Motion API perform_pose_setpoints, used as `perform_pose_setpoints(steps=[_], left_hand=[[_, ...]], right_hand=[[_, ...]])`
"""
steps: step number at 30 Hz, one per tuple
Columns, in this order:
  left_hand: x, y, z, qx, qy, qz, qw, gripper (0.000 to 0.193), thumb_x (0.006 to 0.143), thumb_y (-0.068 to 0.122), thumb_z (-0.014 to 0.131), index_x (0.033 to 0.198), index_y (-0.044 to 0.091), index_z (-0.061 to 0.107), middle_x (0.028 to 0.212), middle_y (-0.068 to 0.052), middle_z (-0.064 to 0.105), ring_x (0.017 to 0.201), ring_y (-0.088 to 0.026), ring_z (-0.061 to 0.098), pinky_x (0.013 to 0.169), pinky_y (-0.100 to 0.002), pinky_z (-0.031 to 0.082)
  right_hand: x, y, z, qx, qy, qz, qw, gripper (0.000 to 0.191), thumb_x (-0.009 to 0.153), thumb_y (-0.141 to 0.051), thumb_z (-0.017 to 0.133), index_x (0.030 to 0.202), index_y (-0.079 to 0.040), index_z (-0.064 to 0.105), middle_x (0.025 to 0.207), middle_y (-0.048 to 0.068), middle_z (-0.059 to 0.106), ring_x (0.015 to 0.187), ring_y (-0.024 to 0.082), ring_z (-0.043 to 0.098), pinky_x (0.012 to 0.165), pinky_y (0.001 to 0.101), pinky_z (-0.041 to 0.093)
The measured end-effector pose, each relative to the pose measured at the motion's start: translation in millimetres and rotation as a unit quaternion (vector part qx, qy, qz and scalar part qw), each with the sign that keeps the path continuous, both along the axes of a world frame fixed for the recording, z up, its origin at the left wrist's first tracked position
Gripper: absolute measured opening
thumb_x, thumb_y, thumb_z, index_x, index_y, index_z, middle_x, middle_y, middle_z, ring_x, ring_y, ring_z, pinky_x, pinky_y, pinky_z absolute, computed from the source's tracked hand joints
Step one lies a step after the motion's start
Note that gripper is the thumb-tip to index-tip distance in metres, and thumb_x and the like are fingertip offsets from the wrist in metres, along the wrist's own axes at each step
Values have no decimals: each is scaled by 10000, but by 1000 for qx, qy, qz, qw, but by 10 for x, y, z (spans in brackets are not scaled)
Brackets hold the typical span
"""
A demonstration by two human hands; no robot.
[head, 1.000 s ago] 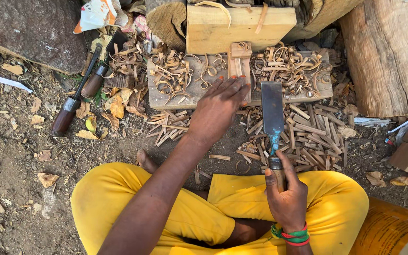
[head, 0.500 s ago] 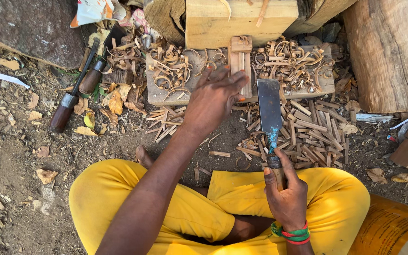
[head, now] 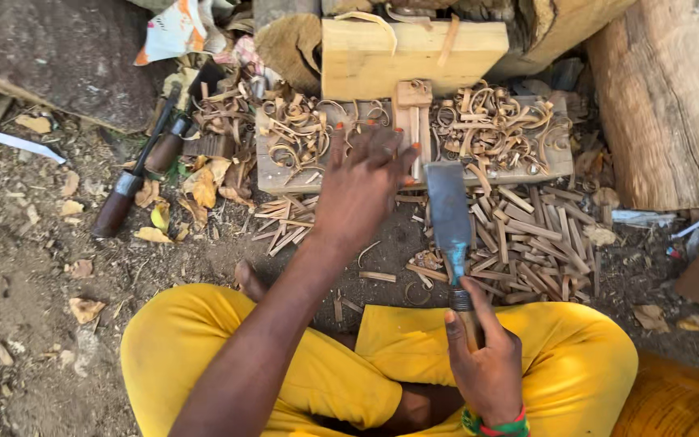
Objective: The person uses a chisel and a wooden mallet to carve a notch into a piece of wood, clearing away wood shavings by hand.
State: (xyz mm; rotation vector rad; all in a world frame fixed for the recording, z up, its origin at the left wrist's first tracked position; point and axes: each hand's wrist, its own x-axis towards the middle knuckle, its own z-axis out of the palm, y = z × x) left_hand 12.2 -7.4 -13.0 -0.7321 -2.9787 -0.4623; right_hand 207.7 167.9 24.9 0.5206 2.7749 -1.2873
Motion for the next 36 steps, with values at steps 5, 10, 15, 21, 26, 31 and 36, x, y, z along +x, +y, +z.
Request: perform_pose_setpoints(steps=[5, 10, 15, 21, 26, 31, 36], left_hand=[[39, 40, -43, -9, 13, 20, 1000, 609, 881, 41, 661, 1420, 318, 602, 1545, -25, 523, 1468, -300, 411, 1238, -646, 140], [79, 84, -65, -5, 18, 11, 1000, 689, 784, -37, 630, 1414, 237, 596, 1516, -91, 530, 1445, -341, 415, 1210, -655, 115], [91, 101, -71, 15, 27, 22, 999, 681, 789, -46, 630, 1422, 204, 605, 1507, -114, 547, 1434, -346, 447, 1234, -649, 117], [99, 109, -73, 22, 20, 27, 999, 678, 770, -28, 636, 1407, 203, 612, 1502, -105, 548, 1426, -338, 460, 1228, -650, 124], [73, 125, -18, 33, 5, 32, 999, 652, 786, -4, 638, 1398, 217, 607, 1496, -94, 542, 1406, -348, 459, 1209, -665, 120], [123, 117, 8, 47, 29, 38, 998, 622, 809, 40, 658, 1413, 180, 600, 1488, -114, 553, 1421, -362, 464, 1225, -658, 161], [170, 146, -62, 67, 42, 40, 996, 626, 811, 47, 662, 1424, 161, 600, 1476, -117, 565, 1414, -362, 474, 1224, -654, 169]], right_hand=[[49, 15, -28, 53, -15, 4, 998, 496, 900, -196, 692, 1380, -101, 608, 886, 204, 739, 729, 248, 783, 664, 350, 580], [133, -56, -57, 96, 8, 50, 994, 580, 890, -162, 686, 1448, -110, 535, 970, 251, 732, 892, 405, 739, 731, 401, 571], [248, -134, -39, 70, -46, 17, 996, 600, 877, -148, 691, 1454, -146, 527, 975, 240, 748, 938, 394, 755, 733, 417, 586], [277, -217, -1, 54, -58, -9, 997, 596, 860, -156, 701, 1435, -220, 556, 896, 214, 762, 873, 331, 802, 729, 409, 600], [187, -244, 47, 80, -20, 46, 996, 651, 829, -123, 696, 1449, -221, 522, 948, 195, 764, 893, 381, 761, 745, 459, 573], [166, -343, 85, 108, -66, 33, 991, 699, 839, -147, 675, 1498, -267, 476, 936, 205, 743, 905, 421, 723, 769, 508, 553], [207, -385, 119, 109, -108, 15, 988, 675, 858, -152, 676, 1492, -252, 466, 925, 219, 731, 883, 430, 713, 749, 506, 549]])
